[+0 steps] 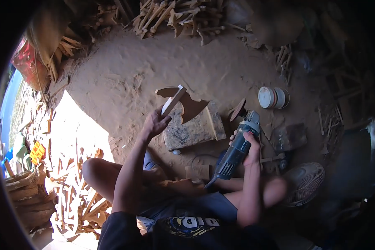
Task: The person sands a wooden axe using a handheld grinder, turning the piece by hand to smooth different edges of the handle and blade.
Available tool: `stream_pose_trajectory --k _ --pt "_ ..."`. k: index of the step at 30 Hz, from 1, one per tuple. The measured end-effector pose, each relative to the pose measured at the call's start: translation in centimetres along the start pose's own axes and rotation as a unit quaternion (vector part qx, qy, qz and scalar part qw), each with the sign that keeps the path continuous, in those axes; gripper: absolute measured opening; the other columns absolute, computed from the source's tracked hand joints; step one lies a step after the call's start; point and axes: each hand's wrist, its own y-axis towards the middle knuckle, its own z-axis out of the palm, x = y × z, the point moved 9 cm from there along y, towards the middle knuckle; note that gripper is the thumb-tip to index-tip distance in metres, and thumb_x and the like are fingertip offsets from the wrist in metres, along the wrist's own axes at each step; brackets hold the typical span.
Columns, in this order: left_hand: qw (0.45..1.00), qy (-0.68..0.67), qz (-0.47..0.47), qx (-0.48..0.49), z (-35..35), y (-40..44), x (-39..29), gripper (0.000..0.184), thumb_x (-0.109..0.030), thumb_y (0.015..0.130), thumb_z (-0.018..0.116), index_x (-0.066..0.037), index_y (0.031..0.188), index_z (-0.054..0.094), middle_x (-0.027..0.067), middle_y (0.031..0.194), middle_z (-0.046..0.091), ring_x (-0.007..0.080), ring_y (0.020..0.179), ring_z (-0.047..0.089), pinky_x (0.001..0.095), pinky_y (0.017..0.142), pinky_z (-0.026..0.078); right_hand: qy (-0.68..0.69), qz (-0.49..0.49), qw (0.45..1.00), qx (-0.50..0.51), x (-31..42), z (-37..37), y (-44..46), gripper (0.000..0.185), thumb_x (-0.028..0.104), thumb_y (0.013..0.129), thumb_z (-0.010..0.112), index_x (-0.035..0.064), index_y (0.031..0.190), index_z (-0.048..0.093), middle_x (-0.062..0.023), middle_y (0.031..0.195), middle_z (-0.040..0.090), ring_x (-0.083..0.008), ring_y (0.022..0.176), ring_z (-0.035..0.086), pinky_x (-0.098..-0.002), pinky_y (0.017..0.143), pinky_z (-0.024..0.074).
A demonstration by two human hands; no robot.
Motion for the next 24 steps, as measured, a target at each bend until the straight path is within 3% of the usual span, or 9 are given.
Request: stream_pose_trajectory --k 3,6,7,10,11,14,16,19,24 --pt "0.993 0.098 -0.032 0.061 0.4 -1.9 4.1 0.033 -0.018 0.083 0.068 0.0 0.111 0.068 0.0216 0.081 0.069 0.0226 0.076 0.067 0.0427 0.075 0.053 0.049 -0.045 0.998 -0.002 0.4 0.7 0.3 0.047 0.037 0.095 0.069 0.0063 0.128 0.059 -0.0126 0.104 0.069 -0.027 0.084 0.071 -0.043 0.074 0.0611" --pt "0.974 0.168 -0.097 0.117 2.2 -4.1 6.6 0.031 -0.021 0.08 0.061 0.003 0.099 0.067 0.0245 0.077 0.066 0.032 0.072 0.068 0.0455 0.071 0.051 0.001 -0.011 0.999 -0.051 -0.9 -1.3 1.3 0.044 0.045 0.096 0.069 0.0105 0.121 0.062 -0.009 0.093 0.07 -0.0245 0.074 0.071 -0.0396 0.064 0.0603" --pt "0.978 0.139 -0.114 0.102 2.7 -4.3 8.3 0.03 -0.021 0.081 0.061 0.003 0.098 0.067 0.0249 0.077 0.066 0.0337 0.072 0.068 0.0459 0.071 0.051 0.013 0.014 0.997 -0.072 -1.4 -0.8 1.2 0.045 0.053 0.094 0.07 0.0136 0.115 0.064 -0.0065 0.083 0.069 -0.0225 0.063 0.069 -0.0366 0.057 0.0583" --pt "0.982 0.092 -0.151 0.059 3.7 -5.1 11.2 0.03 -0.022 0.081 0.059 0.002 0.097 0.067 0.0261 0.077 0.066 0.0388 0.073 0.067 0.0475 0.072 0.051 -0.062 0.018 0.995 -0.081 -3.4 -1.4 1.9 0.045 0.053 0.091 0.075 0.0141 0.11 0.063 -0.0052 0.078 0.068 -0.0209 0.06 0.068 -0.0352 0.054 0.057" --pt "0.981 0.107 -0.155 0.052 3.7 -5.4 11.1 0.029 -0.022 0.082 0.059 0.001 0.097 0.067 0.0267 0.078 0.067 0.0403 0.074 0.068 0.0484 0.073 0.052 -0.123 0.039 0.989 -0.076 -3.6 -1.6 2.1 0.053 0.051 0.087 0.079 0.0102 0.115 0.061 -0.008 0.089 0.07 -0.0218 0.072 0.071 -0.0348 0.064 0.058" --pt "0.974 0.155 -0.163 0.014 3.3 -5.8 10.4 0.029 -0.023 0.083 0.059 -0.001 0.099 0.07 0.0285 0.084 0.069 0.0453 0.083 0.069 0.0516 0.077 0.053 -0.404 -0.185 0.885 -0.137 -0.3 0.9 1.4 0.068 0.043 0.082 0.085 0.0032 0.128 0.055 -0.0127 0.103 0.07 -0.0263 0.088 0.071 -0.039 0.079 0.057" --pt "0.969 0.178 -0.169 -0.008 3.2 -6.1 9.3 0.03 -0.023 0.084 0.058 -0.002 0.101 0.071 0.0293 0.089 0.07 0.0475 0.089 0.069 0.0534 0.08 0.053 -0.512 -0.182 0.833 -0.105 -1.6 1.7 2.1 0.095 0.032 0.077 0.088 -0.0041 0.148 0.037 -0.0236 0.128 0.059 -0.0339 0.118 0.061 -0.0445 0.103 0.0481" --pt "0.963 0.194 -0.186 -0.025 2.5 -6.4 7.6 0.031 -0.023 0.085 0.058 -0.004 0.104 0.073 0.0298 0.094 0.071 0.0481 0.096 0.069 0.0548 0.085 0.054 -0.524 -0.159 0.834 -0.061 -5.7 0.7 4.2 0.102 0.03 0.076 0.087 -0.0047 0.152 0.029 -0.0276 0.14 0.05 -0.0352 0.129 0.054 -0.0444 0.11 0.0437" --pt "0.959 0.201 -0.197 -0.021 2.6 -6.3 8.1 0.034 -0.021 0.084 0.058 -0.005 0.109 0.073 0.0295 0.098 0.072 0.0478 0.098 0.069 0.0553 0.089 0.054 -0.519 -0.197 0.831 -0.041 -9.2 0.2 6.4 0.089 0.028 0.075 0.088 -0.0018 0.144 0.039 -0.0215 0.127 0.06 -0.0313 0.119 0.06 -0.0431 0.103 0.0478"
